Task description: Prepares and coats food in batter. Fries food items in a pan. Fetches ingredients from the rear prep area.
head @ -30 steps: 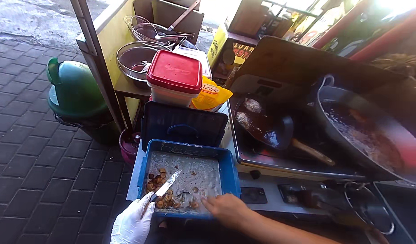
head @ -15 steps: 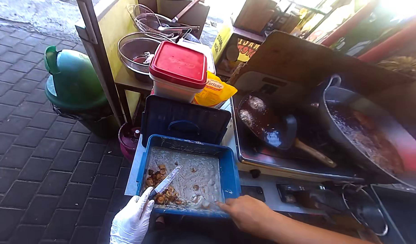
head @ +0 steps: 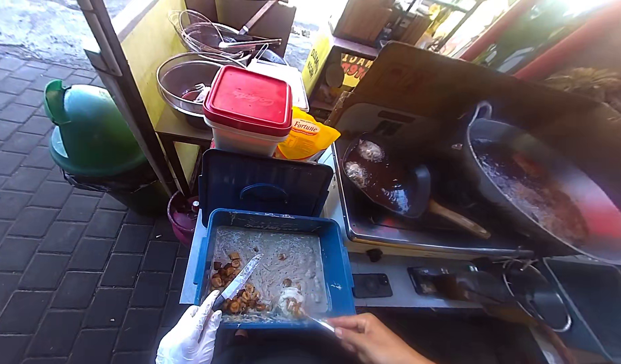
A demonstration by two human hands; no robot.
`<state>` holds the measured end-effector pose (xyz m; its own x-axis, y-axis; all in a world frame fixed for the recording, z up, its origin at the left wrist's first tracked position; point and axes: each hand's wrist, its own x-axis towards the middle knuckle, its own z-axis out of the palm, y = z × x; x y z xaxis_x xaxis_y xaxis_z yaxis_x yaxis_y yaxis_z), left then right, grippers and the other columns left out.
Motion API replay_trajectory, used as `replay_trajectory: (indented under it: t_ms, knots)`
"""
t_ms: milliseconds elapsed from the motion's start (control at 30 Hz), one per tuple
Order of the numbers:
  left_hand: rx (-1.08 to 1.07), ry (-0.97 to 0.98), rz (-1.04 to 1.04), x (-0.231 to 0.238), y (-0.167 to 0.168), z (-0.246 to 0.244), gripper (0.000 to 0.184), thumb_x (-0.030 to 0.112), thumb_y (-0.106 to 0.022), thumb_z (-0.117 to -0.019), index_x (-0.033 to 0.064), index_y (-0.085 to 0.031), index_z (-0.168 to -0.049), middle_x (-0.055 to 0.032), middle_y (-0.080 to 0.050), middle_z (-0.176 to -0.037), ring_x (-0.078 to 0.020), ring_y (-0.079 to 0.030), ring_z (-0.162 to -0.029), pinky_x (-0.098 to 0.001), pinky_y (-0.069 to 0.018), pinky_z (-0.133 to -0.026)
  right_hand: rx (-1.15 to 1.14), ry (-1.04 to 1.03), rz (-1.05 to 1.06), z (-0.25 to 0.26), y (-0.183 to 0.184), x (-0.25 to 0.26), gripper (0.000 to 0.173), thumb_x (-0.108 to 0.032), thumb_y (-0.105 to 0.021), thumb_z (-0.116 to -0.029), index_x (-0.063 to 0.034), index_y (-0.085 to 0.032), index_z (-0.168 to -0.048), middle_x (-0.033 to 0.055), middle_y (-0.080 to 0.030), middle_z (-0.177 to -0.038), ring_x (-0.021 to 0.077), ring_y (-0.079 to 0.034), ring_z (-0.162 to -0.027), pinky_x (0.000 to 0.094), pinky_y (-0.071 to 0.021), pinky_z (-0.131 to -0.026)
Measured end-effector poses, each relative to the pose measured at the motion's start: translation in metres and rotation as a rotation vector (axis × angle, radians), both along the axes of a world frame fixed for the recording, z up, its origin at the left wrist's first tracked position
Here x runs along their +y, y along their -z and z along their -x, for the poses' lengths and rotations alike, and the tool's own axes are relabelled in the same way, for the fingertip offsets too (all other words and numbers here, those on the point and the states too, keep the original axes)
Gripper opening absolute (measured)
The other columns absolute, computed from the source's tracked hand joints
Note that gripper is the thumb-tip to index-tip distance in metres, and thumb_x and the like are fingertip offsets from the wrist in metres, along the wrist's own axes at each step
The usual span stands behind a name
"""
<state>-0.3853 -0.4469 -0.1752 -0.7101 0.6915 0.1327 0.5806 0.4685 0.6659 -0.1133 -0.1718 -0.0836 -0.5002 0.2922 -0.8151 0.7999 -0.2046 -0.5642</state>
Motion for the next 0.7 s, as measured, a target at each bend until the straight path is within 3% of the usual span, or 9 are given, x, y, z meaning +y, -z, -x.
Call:
replay_trajectory:
  t_ms: [233,400,533,633,700]
  knots:
    - [-0.048,0.033,0.026,-0.001,-0.007,0.003,0.037,0.031,-0.059,-0.101,0.0223,-0.069,-0.136,-0.0064,-0.074,-0.098,-0.0169,-0.07,-0.079,-0.0394,-0.059,-0.069,0.165,0.099,0.01,-0.011,-0.018,0.019,0.029,-0.026,-0.061,-0.1041,-0.0183,-0.073,-0.129,-0.0005,-0.06,-0.074,0.0058,-0.038,-0.044,0.0221,-0.033,-0.039]
    - [-0.052,0.049,0.003,0.0,-0.009,0.003,0.036,0.029,-0.06,-0.1008,0.0186,-0.07,-0.134,-0.0079,-0.074,-0.097,-0.0172,-0.07,-0.079,-0.0391,-0.0586,-0.07,0.149,0.145,-0.122,-0.004,-0.001,0.007,0.028,-0.024,-0.059,-0.1041,-0.0172,-0.073,-0.128,-0.0009,-0.061,-0.073,0.0072,-0.043,-0.047,0.0233,-0.0367,-0.041]
    - [-0.063,0.066,0.028,0.0,-0.008,0.004,0.037,0.03,-0.059,-0.1014,0.0187,-0.069,-0.136,-0.0084,-0.074,-0.097,-0.0175,-0.069,-0.079,-0.0393,-0.0584,-0.071,0.134,0.04,-0.331,-0.008,0.023,-0.008,0.029,-0.023,-0.058,-0.1031,-0.0159,-0.073,-0.126,-0.0011,-0.07,-0.08,0.0072,-0.06,-0.063,0.0263,-0.0529,-0.061]
    - [-0.06,0.066,0.038,0.0,-0.009,0.004,0.037,0.031,-0.059,-0.1016,0.019,-0.069,-0.136,-0.0086,-0.074,-0.098,-0.0176,-0.07,-0.081,-0.039,-0.0589,-0.072,0.058,-0.1,-0.464,-0.009,0.026,-0.014,0.034,-0.027,-0.055,-0.1032,-0.0195,-0.07,-0.133,0.0011,-0.074,-0.089,0.0105,-0.066,-0.071,0.0327,-0.0571,-0.072]
    - [-0.061,0.062,0.032,0.001,-0.007,0.004,0.037,0.03,-0.058,-0.1016,0.0185,-0.069,-0.135,-0.0092,-0.074,-0.099,-0.0179,-0.07,-0.082,-0.039,-0.0589,-0.073,0.027,-0.194,-0.512,-0.008,0.018,-0.016,0.036,-0.027,-0.052,-0.1043,-0.0203,-0.07,-0.135,0.0017,-0.077,-0.104,0.0104,-0.071,-0.089,0.0345,-0.0575,-0.087]
